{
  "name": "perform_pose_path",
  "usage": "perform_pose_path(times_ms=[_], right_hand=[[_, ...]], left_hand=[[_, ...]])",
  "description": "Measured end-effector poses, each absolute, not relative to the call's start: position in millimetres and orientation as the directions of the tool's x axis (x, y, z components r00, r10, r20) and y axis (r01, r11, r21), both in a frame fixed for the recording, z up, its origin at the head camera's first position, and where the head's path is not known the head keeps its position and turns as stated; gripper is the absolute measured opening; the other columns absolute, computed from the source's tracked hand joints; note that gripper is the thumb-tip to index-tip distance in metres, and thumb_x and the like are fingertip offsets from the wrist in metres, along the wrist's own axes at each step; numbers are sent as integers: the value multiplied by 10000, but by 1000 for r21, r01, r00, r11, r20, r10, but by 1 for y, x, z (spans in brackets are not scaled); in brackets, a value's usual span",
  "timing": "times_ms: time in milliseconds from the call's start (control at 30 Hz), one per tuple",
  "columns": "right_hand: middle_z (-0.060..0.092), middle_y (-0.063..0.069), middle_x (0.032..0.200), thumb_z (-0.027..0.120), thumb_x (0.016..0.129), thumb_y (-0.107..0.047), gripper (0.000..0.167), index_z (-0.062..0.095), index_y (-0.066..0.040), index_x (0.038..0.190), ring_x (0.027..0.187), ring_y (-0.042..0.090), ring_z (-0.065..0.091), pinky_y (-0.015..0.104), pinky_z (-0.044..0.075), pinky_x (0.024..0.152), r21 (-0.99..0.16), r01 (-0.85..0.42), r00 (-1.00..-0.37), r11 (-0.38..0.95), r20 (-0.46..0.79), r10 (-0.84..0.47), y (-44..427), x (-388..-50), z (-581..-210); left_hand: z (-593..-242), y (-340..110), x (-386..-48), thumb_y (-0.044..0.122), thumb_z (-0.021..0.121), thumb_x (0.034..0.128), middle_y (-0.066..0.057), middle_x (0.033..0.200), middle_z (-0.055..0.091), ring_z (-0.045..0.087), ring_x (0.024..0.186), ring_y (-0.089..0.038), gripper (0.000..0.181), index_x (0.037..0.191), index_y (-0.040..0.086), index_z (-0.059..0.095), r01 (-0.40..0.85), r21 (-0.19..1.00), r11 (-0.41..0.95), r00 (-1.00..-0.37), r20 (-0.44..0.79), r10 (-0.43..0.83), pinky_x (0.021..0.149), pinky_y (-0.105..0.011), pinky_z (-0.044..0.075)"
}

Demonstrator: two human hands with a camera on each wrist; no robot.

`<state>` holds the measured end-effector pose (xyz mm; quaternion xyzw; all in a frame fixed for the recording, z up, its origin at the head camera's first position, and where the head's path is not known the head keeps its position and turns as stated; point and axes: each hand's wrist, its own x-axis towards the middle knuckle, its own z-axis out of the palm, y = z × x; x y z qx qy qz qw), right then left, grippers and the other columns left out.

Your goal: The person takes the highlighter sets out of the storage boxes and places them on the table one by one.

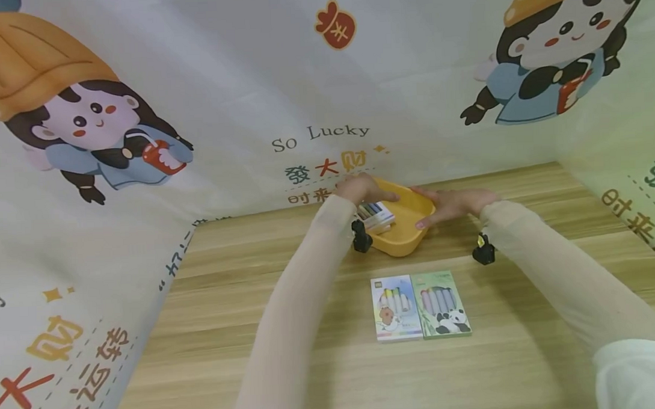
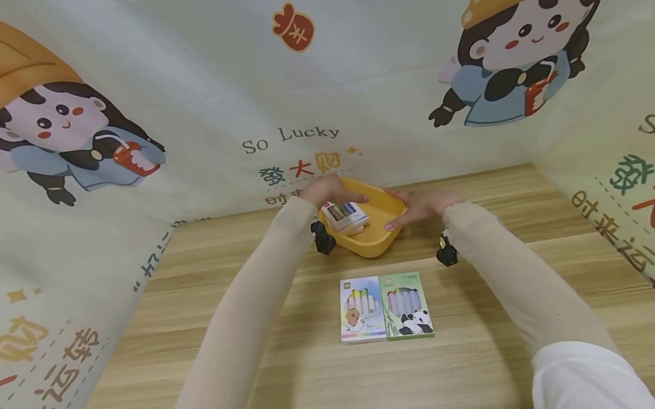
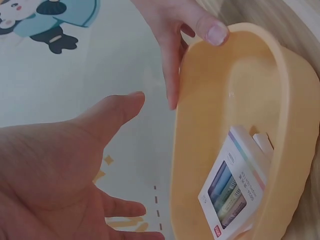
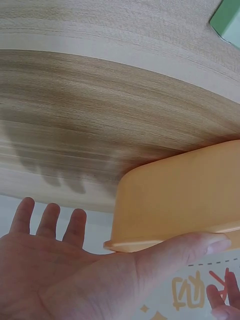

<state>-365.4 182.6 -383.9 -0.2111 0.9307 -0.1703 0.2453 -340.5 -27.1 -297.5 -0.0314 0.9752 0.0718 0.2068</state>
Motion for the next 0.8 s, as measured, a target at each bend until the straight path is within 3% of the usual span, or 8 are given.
perform_pose_path(times_ms=[367, 800], right_hand=[[115, 254, 1643, 634, 843, -668, 1104, -37, -229, 1602, 1488, 515, 164, 728, 189, 1149, -428, -304, -796, 851, -378, -474, 182, -365, -385], [99, 238, 1650, 628, 844, -673, 1103, -48, -239, 1601, 1495, 506, 154, 725, 179, 1155, -422, -294, -795, 858, -390, -465, 181, -363, -382]], left_hand=[[-299, -25, -352, 685, 552, 885, -107, 1638, 248, 264, 1504, -277, 925, 1568, 135, 259, -141, 100, 985, -890, -449, -82, 1230, -366, 278], [-309, -26, -354, 652, 562, 898, -118, 1681, 84, 129, 1552, -304, 998, 1604, 144, 73, -214, 107, 971, -881, -451, -145, 1261, -455, 195]])
